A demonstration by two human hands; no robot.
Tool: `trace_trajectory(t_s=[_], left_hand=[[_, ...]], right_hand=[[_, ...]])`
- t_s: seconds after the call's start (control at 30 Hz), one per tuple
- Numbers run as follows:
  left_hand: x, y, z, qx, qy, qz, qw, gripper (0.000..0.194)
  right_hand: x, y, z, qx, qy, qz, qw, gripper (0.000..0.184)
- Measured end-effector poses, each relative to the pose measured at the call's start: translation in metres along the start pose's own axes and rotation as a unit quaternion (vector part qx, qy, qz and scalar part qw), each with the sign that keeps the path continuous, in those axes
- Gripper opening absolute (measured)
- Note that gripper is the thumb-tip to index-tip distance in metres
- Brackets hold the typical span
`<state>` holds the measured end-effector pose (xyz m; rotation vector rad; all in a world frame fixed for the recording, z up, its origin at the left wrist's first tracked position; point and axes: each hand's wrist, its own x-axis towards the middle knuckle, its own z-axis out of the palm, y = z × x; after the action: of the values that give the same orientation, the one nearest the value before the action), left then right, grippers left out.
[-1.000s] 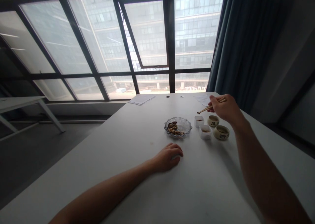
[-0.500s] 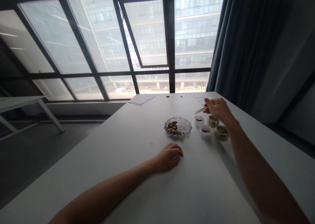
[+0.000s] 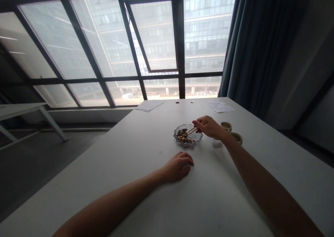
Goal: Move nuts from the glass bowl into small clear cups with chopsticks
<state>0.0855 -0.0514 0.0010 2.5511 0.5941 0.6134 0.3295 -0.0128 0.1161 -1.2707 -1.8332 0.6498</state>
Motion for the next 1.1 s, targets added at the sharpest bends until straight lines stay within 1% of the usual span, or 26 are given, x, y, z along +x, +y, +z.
trace_trajectory(t_s=[0.13, 0.27, 0.37, 0.47, 0.57, 0.73, 0.83, 0.93, 1.03, 1.1], left_hand=[[0.001, 0.0, 0.001, -0.001, 0.002, 0.002, 1.0, 0.022], [0.002, 0.001, 0.001, -0.002, 0.001, 0.003, 1.0, 0.022], [0.001, 0.002, 0.0, -0.002, -0.001, 0.004, 1.0, 0.022], [-0.001, 0.001, 0.001, -0.001, -0.001, 0.003, 1.0, 0.022], [-0.003, -0.001, 0.003, 0.001, -0.001, 0.003, 1.0, 0.022], [-0.005, -0.008, 0.005, 0.001, 0.003, 0.005, 1.0, 0.022], [-0.006, -0.012, 0.004, 0.001, 0.001, 0.004, 1.0, 0.022], [-0.007, -0.014, 0.003, 0.001, -0.001, 0.001, 1.0, 0.021], [-0.009, -0.016, 0.001, 0.001, -0.004, -0.004, 1.0, 0.021], [-0.009, -0.016, 0.0, 0.001, -0.005, -0.005, 1.0, 0.021]], right_hand=[[0.002, 0.006, 0.005, 0.03, -0.012, 0.0, 0.999, 0.045], [0.005, 0.012, 0.009, 0.057, -0.02, 0.025, 0.998, 0.048], [0.006, 0.013, 0.01, 0.067, 0.001, 0.039, 0.997, 0.049], [0.005, 0.009, 0.006, 0.078, 0.045, 0.033, 0.995, 0.05], [0.0, -0.003, -0.006, 0.077, 0.091, 0.027, 0.993, 0.048], [-0.014, -0.023, -0.036, 0.039, 0.166, 0.049, 0.984, 0.039], [-0.022, -0.028, -0.053, 0.006, 0.202, 0.065, 0.977, 0.037], [-0.027, -0.029, -0.065, -0.026, 0.233, 0.081, 0.969, 0.036], [-0.028, -0.025, -0.072, -0.056, 0.233, 0.106, 0.965, 0.038], [-0.028, -0.019, -0.074, -0.072, 0.208, 0.135, 0.966, 0.039]])
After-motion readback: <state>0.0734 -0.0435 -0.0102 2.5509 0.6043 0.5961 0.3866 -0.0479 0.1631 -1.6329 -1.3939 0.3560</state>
